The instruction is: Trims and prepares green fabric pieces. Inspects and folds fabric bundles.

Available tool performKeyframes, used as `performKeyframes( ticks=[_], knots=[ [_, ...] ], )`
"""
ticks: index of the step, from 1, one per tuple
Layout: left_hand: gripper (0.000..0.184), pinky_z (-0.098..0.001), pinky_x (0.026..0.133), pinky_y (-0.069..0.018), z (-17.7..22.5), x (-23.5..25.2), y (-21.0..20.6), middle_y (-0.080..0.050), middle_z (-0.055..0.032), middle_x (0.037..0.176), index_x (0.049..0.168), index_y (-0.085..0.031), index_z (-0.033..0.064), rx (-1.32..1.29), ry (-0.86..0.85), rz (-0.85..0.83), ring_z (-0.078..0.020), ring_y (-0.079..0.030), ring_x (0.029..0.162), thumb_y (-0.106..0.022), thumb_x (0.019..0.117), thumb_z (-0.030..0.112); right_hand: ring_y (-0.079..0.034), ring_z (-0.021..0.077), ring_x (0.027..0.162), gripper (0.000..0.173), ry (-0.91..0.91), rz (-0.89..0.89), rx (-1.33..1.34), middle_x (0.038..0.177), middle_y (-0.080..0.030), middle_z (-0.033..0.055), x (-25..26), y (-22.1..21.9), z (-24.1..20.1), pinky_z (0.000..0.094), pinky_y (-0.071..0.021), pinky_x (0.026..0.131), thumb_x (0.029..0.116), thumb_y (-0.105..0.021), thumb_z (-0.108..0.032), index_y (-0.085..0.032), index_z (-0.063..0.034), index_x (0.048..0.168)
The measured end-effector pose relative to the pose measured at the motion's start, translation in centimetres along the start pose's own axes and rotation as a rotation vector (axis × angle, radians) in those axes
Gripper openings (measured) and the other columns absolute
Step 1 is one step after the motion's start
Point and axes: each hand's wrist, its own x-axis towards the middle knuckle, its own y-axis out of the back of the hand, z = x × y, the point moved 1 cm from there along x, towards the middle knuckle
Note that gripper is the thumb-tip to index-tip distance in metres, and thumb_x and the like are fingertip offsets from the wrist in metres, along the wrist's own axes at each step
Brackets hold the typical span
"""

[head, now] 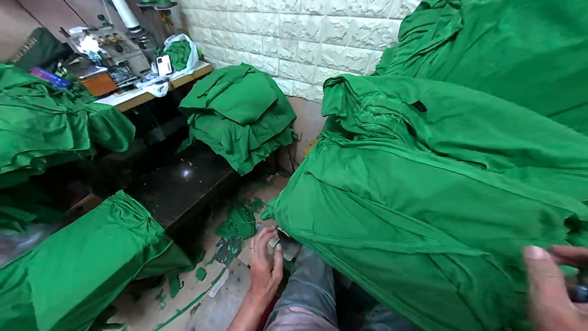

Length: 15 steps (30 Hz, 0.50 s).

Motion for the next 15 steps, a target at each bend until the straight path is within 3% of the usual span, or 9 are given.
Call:
performKeyframes(
  ticks=[3, 7, 9, 11, 15],
  knots=[
    [0.021, -0.023, 0.086, -0.0507, 1.9, 1.8, -1.4, -0.065, -0.0138, 0.117, 0.12, -0.057, 0.0026, -0.12, -0.02, 0.079, -0.0115, -0.062, 0.105, -0.049, 0.1054, 0.016, -0.061, -0.0002, 0.078, 0.028, 0.148, -0.21, 0.254, 0.091, -0.065, 0.0127, -0.1, -2.9, -2.7, 0.0171, -0.0533, 0.071, 0.104, -0.054, -0.013, -0.058, 0.0144, 0.109],
    [0.044, -0.0334, 0.089, -0.0532, 4.0, 4.4, -3.9, -0.066, -0.0203, 0.117, 0.127, -0.058, -0.0059, -0.159, -0.04, -0.013, -0.0218, -0.064, 0.104, -0.065, 0.0986, 0.027, -0.062, -0.004, 0.072, 0.02, 0.206, -0.349, 0.47, 0.086, -0.068, -0.0026, -0.9, -9.5, -5.5, 0.0135, -0.0546, 0.065, 0.1018, -0.058, -0.021, -0.067, -0.0037, 0.105],
    [0.027, -0.0366, 0.09, -0.0557, 4.1, 4.7, -4.8, -0.071, -0.0169, 0.103, 0.11, -0.069, -0.0044, -0.092, -0.073, -0.052, -0.0251, -0.068, 0.097, -0.069, 0.0947, 0.018, -0.062, -0.0024, 0.07, 0.02, 0.173, -0.435, 0.477, 0.083, -0.068, -0.0032, -1.2, -12.1, -5.5, 0.0148, -0.0536, 0.063, 0.1013, -0.058, -0.023, -0.067, -0.006, 0.104],
    [0.011, -0.03, 0.088, -0.0565, 3.9, 4.4, -4.7, -0.071, -0.0122, 0.093, 0.096, -0.073, -0.0012, -0.085, -0.107, -0.023, -0.02, -0.069, 0.091, -0.068, 0.0938, 0.009, -0.057, -0.0015, 0.064, 0.022, 0.128, -0.465, 0.438, 0.078, -0.064, -0.0039, -1.4, -13.8, -4.9, 0.0156, -0.0482, 0.058, 0.0998, -0.059, -0.026, -0.068, -0.0069, 0.104],
    [0.01, -0.0246, 0.09, -0.0557, 3.1, 1.9, -3.2, -0.07, -0.0117, 0.095, 0.095, -0.07, -0.0017, -0.159, -0.034, 0.021, -0.0144, -0.068, 0.094, -0.065, 0.0961, 0.006, -0.055, 0.0001, 0.064, 0.044, 0.16, -0.475, 0.482, 0.079, -0.06, -0.004, -1.8, -13.5, -4.4, 0.0196, -0.0493, 0.057, 0.1035, -0.052, -0.045, -0.059, -0.0049, 0.121]
  ],
)
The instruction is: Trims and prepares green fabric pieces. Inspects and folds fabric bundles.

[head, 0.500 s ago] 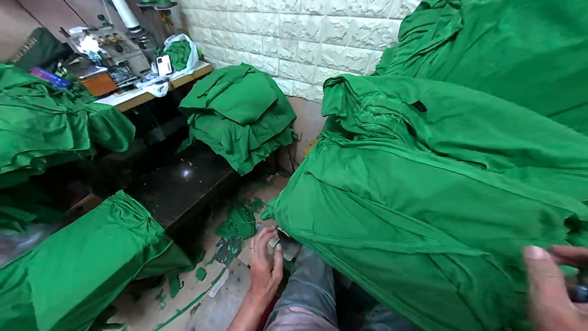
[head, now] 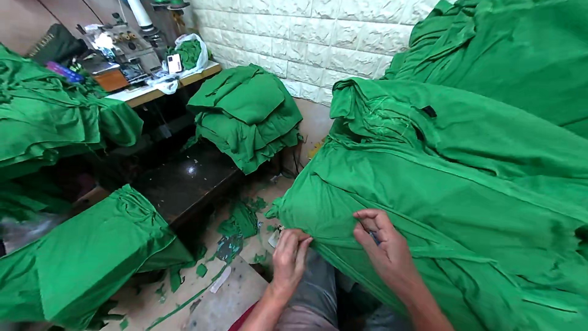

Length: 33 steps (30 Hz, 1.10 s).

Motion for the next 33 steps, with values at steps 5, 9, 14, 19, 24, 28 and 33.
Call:
performKeyframes(
  ticks=[5, 9, 14, 19, 24, 28, 33],
  knots=[
    [0.011, -0.0261, 0.091, -0.0558, 0.7, -2.3, 0.9, -0.07, -0.0127, 0.096, 0.096, -0.068, -0.0018, -0.002, 0.034, -0.037, -0.0159, -0.068, 0.096, -0.063, 0.098, 0.008, -0.069, 0.0218, 0.07, 0.041, 0.259, 0.032, -0.425, 0.087, -0.07, 0.0095, -1.3, -1.5, -1.1, 0.0389, -0.0566, 0.057, 0.1044, -0.05, -0.04, -0.064, -0.0025, 0.114],
    [0.01, -0.0247, 0.092, -0.0548, 1.4, -2.5, 0.9, -0.069, -0.0113, 0.097, 0.098, -0.067, -0.0003, -0.035, 0.024, -0.022, -0.0145, -0.067, 0.098, -0.063, 0.0985, 0.009, -0.068, 0.027, 0.072, 0.028, 0.481, -0.007, -0.593, 0.084, -0.069, 0.0101, -2.0, -2.7, -1.2, 0.039, -0.0543, 0.058, 0.0998, -0.057, -0.03, -0.073, -0.0074, 0.095],
    [0.011, -0.023, 0.092, -0.0542, 1.7, -2.3, 1.1, -0.068, -0.01, 0.098, 0.098, -0.067, 0.0007, -0.048, -0.001, 0.008, -0.0128, -0.067, 0.098, -0.063, 0.0996, 0.011, -0.066, 0.0262, 0.068, 0.022, 0.556, 0.019, -0.625, 0.084, -0.07, 0.0094, -2.1, -3.5, -0.9, 0.0374, -0.0505, 0.056, 0.0989, -0.06, -0.024, -0.077, -0.0101, 0.095],
    [0.009, -0.0231, 0.093, -0.0539, 2.0, -2.3, 0.9, -0.068, -0.0103, 0.098, 0.098, -0.067, 0.0007, -0.061, 0.008, 0.008, -0.013, -0.066, 0.099, -0.064, 0.0987, 0.009, -0.066, 0.025, 0.069, 0.022, 0.575, 0.057, -0.61, 0.084, -0.071, 0.0089, -1.6, -4.6, -0.8, 0.036, -0.0497, 0.056, 0.0994, -0.06, -0.023, -0.078, -0.0101, 0.098],
    [0.008, -0.0227, 0.093, -0.054, 1.9, -2.4, 0.9, -0.069, -0.0107, 0.098, 0.098, -0.067, 0.0005, -0.069, -0.009, 0.004, -0.0134, -0.067, 0.099, -0.064, 0.0982, 0.008, -0.068, 0.0242, 0.07, 0.023, 0.543, 0.075, -0.611, 0.084, -0.073, 0.0077, -1.8, -4.8, -0.7, 0.0362, -0.0514, 0.058, 0.0986, -0.059, -0.021, -0.079, -0.0092, 0.094],
    [0.01, -0.0254, 0.092, -0.0551, -0.3, -4.1, 1.6, -0.069, -0.0123, 0.098, 0.096, -0.068, -0.0012, 0.018, 0.032, -0.094, -0.0166, -0.068, 0.097, -0.063, 0.0978, 0.007, -0.069, 0.0223, 0.071, 0.027, 0.425, 0.106, -0.529, 0.084, -0.072, 0.0086, -2.3, -3.1, -1.1, 0.0358, -0.0542, 0.059, 0.0984, -0.06, -0.027, -0.077, -0.0071, 0.095],
    [0.026, -0.0588, 0.096, -0.0497, -3.8, -5.6, 4.1, -0.069, -0.0233, 0.111, 0.116, -0.067, -0.007, 0.294, 0.469, -0.416, -0.0402, -0.066, 0.108, -0.06, 0.0999, 0.012, -0.06, 0.0132, 0.073, 0.043, 0.174, 0.149, -0.3, 0.095, -0.066, 0.0154, -3.2, 1.5, -1.7, 0.0227, -0.0512, 0.061, 0.091, -0.073, -0.033, -0.067, 0.0017, 0.114]
  ],
)
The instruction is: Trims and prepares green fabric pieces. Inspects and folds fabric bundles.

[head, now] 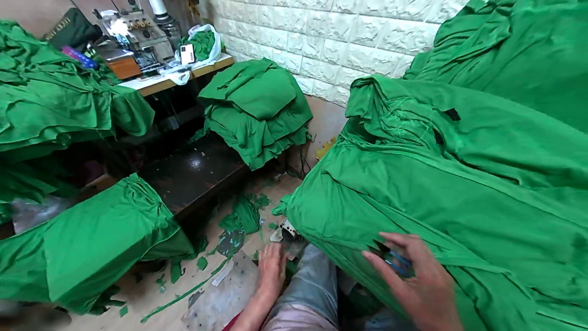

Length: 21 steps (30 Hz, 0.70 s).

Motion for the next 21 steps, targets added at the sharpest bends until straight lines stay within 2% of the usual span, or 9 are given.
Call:
performKeyframes(
  ticks=[2, 4, 7, 8, 10, 11, 14, 18, 21],
  knots=[
    [0.029, -0.0568, 0.092, -0.0508, 0.5, 0.4, 0.1, -0.07, -0.0207, 0.108, 0.114, -0.067, -0.0052, 0.024, -0.117, 0.218, -0.0378, -0.068, 0.104, -0.064, 0.0969, 0.018, -0.058, 0.0096, 0.077, 0.051, -0.082, 0.001, 0.069, 0.098, -0.065, 0.0168, -0.2, 1.6, 0.2, 0.0195, -0.0498, 0.066, 0.0876, -0.078, -0.033, -0.063, 0.0051, 0.119],
    [0.033, -0.0451, 0.095, -0.0521, 2.1, 1.3, -0.2, -0.069, -0.0185, 0.112, 0.116, -0.064, -0.0006, -0.047, -0.302, 0.438, -0.03, -0.066, 0.107, -0.067, 0.0967, 0.026, -0.054, 0.0065, 0.074, 0.047, -0.088, 0.004, 0.067, 0.093, -0.064, 0.0147, -0.5, 2.3, 0.4, 0.0164, -0.0461, 0.065, 0.0891, -0.077, -0.031, -0.064, 0.0049, 0.117],
    [0.044, -0.0329, 0.102, -0.0477, 5.4, 3.8, -0.6, -0.06, -0.0114, 0.125, 0.13, -0.056, 0.0143, -0.113, -0.535, 0.505, -0.0208, -0.059, 0.118, -0.072, 0.0955, 0.036, -0.056, 0.0078, 0.073, 0.033, -0.062, 0.008, -0.003, 0.09, -0.064, 0.0125, -0.6, 1.9, 0.2, 0.0166, -0.0471, 0.063, 0.0915, -0.074, -0.028, -0.07, 0.0004, 0.106],
    [0.039, -0.0331, 0.099, -0.0493, 6.2, 4.6, -0.6, -0.063, -0.012, 0.119, 0.126, -0.061, 0.0124, -0.108, -0.588, 0.496, -0.022, -0.061, 0.113, -0.073, 0.0943, 0.032, -0.057, 0.0091, 0.073, 0.031, -0.064, 0.004, -0.042, 0.091, -0.065, 0.0119, -0.8, 1.5, 0.4, 0.0184, -0.0483, 0.062, 0.0918, -0.072, -0.029, -0.071, -0.0015, 0.105],
    [0.015, -0.0307, 0.088, -0.0547, 6.7, 5.6, -0.4, -0.071, -0.0117, 0.098, 0.103, -0.075, 0.0047, -0.106, -0.674, 0.476, -0.0215, -0.067, 0.094, -0.074, 0.0922, 0.015, -0.061, 0.0131, 0.073, 0.029, -0.086, -0.006, -0.103, 0.093, -0.066, 0.0119, -1.2, 1.0, 1.3, 0.0233, -0.0516, 0.061, 0.0909, -0.07, -0.029, -0.073, -0.003, 0.104],
    [0.009, -0.0278, 0.086, -0.0551, 6.4, 5.7, -0.3, -0.071, -0.0101, 0.093, 0.097, -0.075, 0.0039, -0.095, -0.694, 0.458, -0.0194, -0.067, 0.09, -0.072, 0.0931, 0.012, -0.062, 0.0138, 0.074, 0.029, -0.096, -0.004, -0.118, 0.092, -0.066, 0.0114, -1.4, 0.8, 1.8, 0.0243, -0.0526, 0.062, 0.0904, -0.07, -0.029, -0.073, -0.0032, 0.102],
    [0.008, -0.0238, 0.085, -0.054, 4.6, 5.0, 0.1, -0.069, -0.0092, 0.09, 0.094, -0.074, 0.0028, -0.078, -0.665, 0.453, -0.0168, -0.066, 0.089, -0.069, 0.0945, 0.01, -0.062, 0.0107, 0.075, 0.026, -0.1, 0.014, -0.099, 0.09, -0.066, 0.0096, -1.5, 0.9, 2.4, 0.0202, -0.0523, 0.065, 0.0902, -0.069, -0.027, -0.074, -0.0036, 0.101],
    [0.007, -0.0242, 0.088, -0.0538, 1.7, 2.4, -0.2, -0.071, -0.0097, 0.091, 0.092, -0.072, 0.0017, -0.067, -0.509, 0.4, -0.0166, -0.067, 0.091, -0.068, 0.0931, 0.008, -0.063, 0.0119, 0.075, 0.024, -0.104, 0.032, -0.106, 0.089, -0.066, 0.0085, -1.6, 0.6, 2.3, 0.0227, -0.0534, 0.063, 0.0897, -0.069, -0.026, -0.074, -0.0053, 0.099],
    [0.016, -0.028, 0.088, -0.0529, 0.6, 1.0, -0.7, -0.071, -0.0065, 0.083, 0.087, -0.072, 0.0042, -0.001, -0.474, 0.37, -0.0155, -0.068, 0.083, -0.065, 0.0964, 0.016, -0.064, 0.013, 0.074, 0.023, -0.087, 0.045, -0.108, 0.089, -0.067, 0.0094, -1.6, 0.4, 2.4, 0.0236, -0.0535, 0.062, 0.0905, -0.069, -0.025, -0.074, -0.0048, 0.098]
  ],
)
